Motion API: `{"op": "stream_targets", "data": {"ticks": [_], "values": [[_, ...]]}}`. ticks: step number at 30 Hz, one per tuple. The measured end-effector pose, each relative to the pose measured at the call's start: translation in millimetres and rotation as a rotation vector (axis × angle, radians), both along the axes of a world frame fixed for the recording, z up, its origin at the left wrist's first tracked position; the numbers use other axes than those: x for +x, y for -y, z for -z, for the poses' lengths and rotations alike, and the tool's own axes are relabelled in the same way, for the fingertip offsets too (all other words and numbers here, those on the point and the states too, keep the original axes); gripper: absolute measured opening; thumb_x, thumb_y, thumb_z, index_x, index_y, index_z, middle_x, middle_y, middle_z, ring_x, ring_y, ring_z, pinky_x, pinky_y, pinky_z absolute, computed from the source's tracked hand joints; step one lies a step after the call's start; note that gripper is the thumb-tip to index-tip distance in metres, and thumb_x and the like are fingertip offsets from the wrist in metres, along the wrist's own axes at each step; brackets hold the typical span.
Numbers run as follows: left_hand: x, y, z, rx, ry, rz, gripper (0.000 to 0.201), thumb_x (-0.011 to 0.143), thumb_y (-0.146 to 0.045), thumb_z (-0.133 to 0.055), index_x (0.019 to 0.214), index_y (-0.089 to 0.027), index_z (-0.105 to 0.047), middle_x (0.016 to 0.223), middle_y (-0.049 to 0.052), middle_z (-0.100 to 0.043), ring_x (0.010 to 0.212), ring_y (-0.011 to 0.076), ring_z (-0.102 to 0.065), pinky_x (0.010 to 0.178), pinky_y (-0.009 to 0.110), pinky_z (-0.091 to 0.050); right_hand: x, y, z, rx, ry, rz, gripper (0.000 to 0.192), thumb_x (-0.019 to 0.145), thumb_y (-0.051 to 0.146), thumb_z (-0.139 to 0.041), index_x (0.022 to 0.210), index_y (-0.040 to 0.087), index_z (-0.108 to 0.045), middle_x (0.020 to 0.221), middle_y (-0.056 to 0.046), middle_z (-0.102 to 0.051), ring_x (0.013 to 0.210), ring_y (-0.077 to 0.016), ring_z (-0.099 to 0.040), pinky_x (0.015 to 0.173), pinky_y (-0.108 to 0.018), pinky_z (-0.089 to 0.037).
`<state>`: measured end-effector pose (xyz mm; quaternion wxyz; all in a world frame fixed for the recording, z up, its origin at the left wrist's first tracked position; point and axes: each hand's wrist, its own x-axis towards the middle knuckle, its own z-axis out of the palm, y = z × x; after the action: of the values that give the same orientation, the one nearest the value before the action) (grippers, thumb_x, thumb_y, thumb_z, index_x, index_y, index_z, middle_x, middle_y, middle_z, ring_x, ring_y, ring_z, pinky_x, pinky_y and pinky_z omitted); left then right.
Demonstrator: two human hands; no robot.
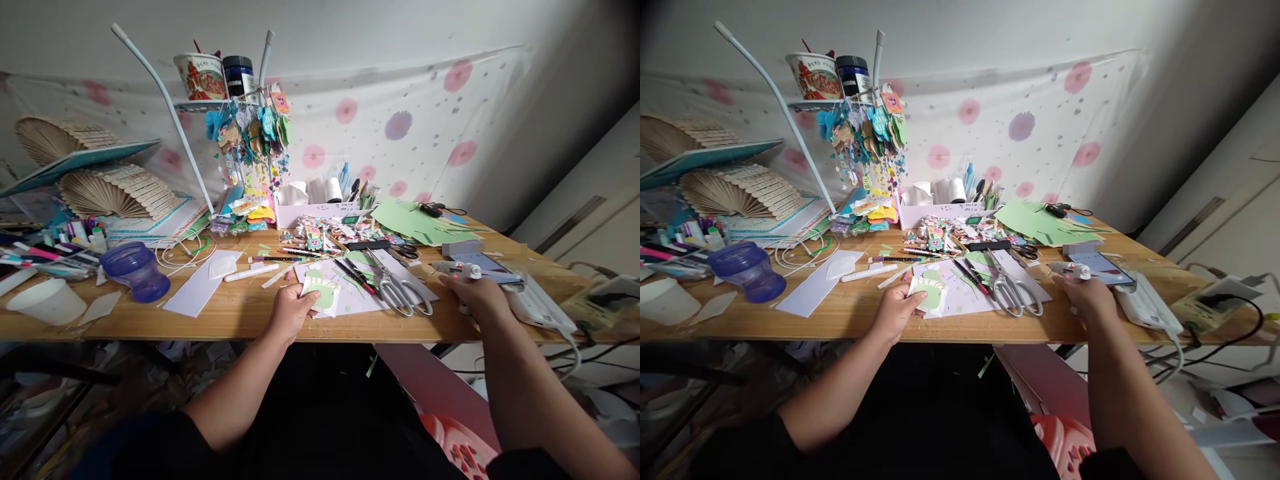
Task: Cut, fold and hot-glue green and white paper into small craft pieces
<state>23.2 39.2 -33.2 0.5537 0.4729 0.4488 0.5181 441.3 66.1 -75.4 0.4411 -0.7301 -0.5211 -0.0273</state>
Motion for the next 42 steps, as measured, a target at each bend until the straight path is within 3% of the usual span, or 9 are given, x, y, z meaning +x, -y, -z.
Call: {"op": "stream_targets", "data": {"ticks": [3, 5, 7, 8, 10, 13, 18, 27, 42], "values": [[0, -2, 1.0, -0.030, 0.040, 0.005, 0.031, 0.054, -0.035, -0.078, 0.067, -0.009, -0.068, 0.062, 0.004, -0.065, 0.052, 0.0123, -0.058, 0.045, 0.023, -0.051, -24, 26, -9.0, 0.021, 0.070, 0.197, 0.043, 0.055, 0.051, -0.074, 0.041, 0.027, -0.042, 0.038, 0.001, -0.036, 0.043, -0.0190, -0.042, 0.047, -0.035, -0.032], [0, -2, 2.9, -0.053, 0.083, 0.025, 0.035, 0.052, -0.037, -0.079, 0.068, -0.008, -0.068, 0.063, 0.005, -0.065, 0.052, 0.0127, -0.058, 0.044, 0.023, -0.050, -57, 49, -19.9, 0.431, 0.104, 0.379, 0.026, 0.066, 0.046, -0.069, 0.061, 0.025, -0.054, 0.057, -0.003, -0.047, 0.064, -0.0265, -0.051, 0.058, -0.041, -0.039], [-2, -3, 6.5, -0.063, 0.120, 0.059, 0.037, 0.051, -0.038, -0.080, 0.070, -0.008, -0.068, 0.064, 0.005, -0.066, 0.052, 0.0129, -0.059, 0.044, 0.023, -0.049, -101, 68, -29.7, 0.766, 0.093, 0.389, 0.010, 0.072, 0.031, -0.064, 0.075, 0.021, -0.061, 0.071, -0.007, -0.053, 0.076, -0.0269, -0.053, 0.066, -0.042, -0.043], [-2, -3, 8.8, -0.061, 0.131, 0.081, 0.037, 0.051, -0.038, -0.080, 0.070, -0.008, -0.068, 0.065, 0.005, -0.066, 0.052, 0.0129, -0.059, 0.044, 0.023, -0.049, -125, 73, -33.3, 0.797, 0.097, 0.263, 0.006, 0.073, 0.027, -0.064, 0.073, 0.021, -0.062, 0.067, -0.005, -0.053, 0.073, -0.0245, -0.053, 0.071, -0.043, -0.043], [-5, -5, 13.5, -0.054, 0.146, 0.130, 0.036, 0.053, -0.037, -0.080, 0.072, -0.009, -0.069, 0.067, 0.005, -0.067, 0.053, 0.0130, -0.060, 0.045, 0.023, -0.049, -171, 72, -37.1, 0.695, -0.064, -0.078, 0.007, 0.074, 0.027, -0.063, 0.074, 0.020, -0.063, 0.072, -0.005, -0.058, 0.072, -0.0213, -0.055, 0.071, -0.040, -0.044], [-8, -6, 18.7, -0.055, 0.173, 0.196, 0.033, 0.054, -0.034, -0.080, 0.073, -0.009, -0.069, 0.068, 0.005, -0.068, 0.055, 0.0134, -0.060, 0.047, 0.024, -0.050, -223, 51, -35.6, 0.195, -0.605, -0.536, 0.016, 0.076, 0.034, -0.063, 0.083, 0.020, -0.065, 0.075, -0.004, -0.062, 0.065, -0.0171, -0.056, 0.062, -0.033, -0.045], [-8, -6, 19.5, -0.061, 0.181, 0.235, 0.032, 0.055, -0.032, -0.079, 0.076, -0.009, -0.070, 0.068, 0.005, -0.069, 0.055, 0.0136, -0.060, 0.046, 0.023, -0.049, -258, 24, -26.8, -0.272, -1.296, -0.880, 0.027, 0.063, 0.041, -0.075, 0.062, 0.018, -0.060, 0.058, 0.001, -0.057, 0.047, -0.0111, -0.050, 0.049, -0.026, -0.042], [-5, -5, 17.0, -0.048, 0.139, 0.216, 0.031, 0.054, -0.032, -0.079, 0.072, -0.009, -0.069, 0.064, 0.004, -0.067, 0.053, 0.0126, -0.058, 0.048, 0.023, -0.045, -257, 34, -18.3, -0.235, -1.328, -0.953, 0.029, 0.057, 0.041, -0.080, 0.061, 0.017, -0.064, 0.047, 0.002, -0.057, 0.045, -0.0103, -0.048, 0.050, -0.024, -0.037], [-2, -8, 30.2, 0.136, -0.161, 0.061, 0.028, 0.065, -0.036, -0.069, 0.075, -0.010, -0.070, 0.063, 0.001, -0.062, 0.059, 0.0132, -0.053, 0.057, 0.023, -0.042, -256, 34, -12.1, -0.162, -0.858, -0.825, 0.030, 0.072, 0.046, -0.066, 0.065, 0.017, -0.063, 0.057, 0.001, -0.056, 0.055, -0.0126, -0.047, 0.056, -0.026, -0.039]]}}
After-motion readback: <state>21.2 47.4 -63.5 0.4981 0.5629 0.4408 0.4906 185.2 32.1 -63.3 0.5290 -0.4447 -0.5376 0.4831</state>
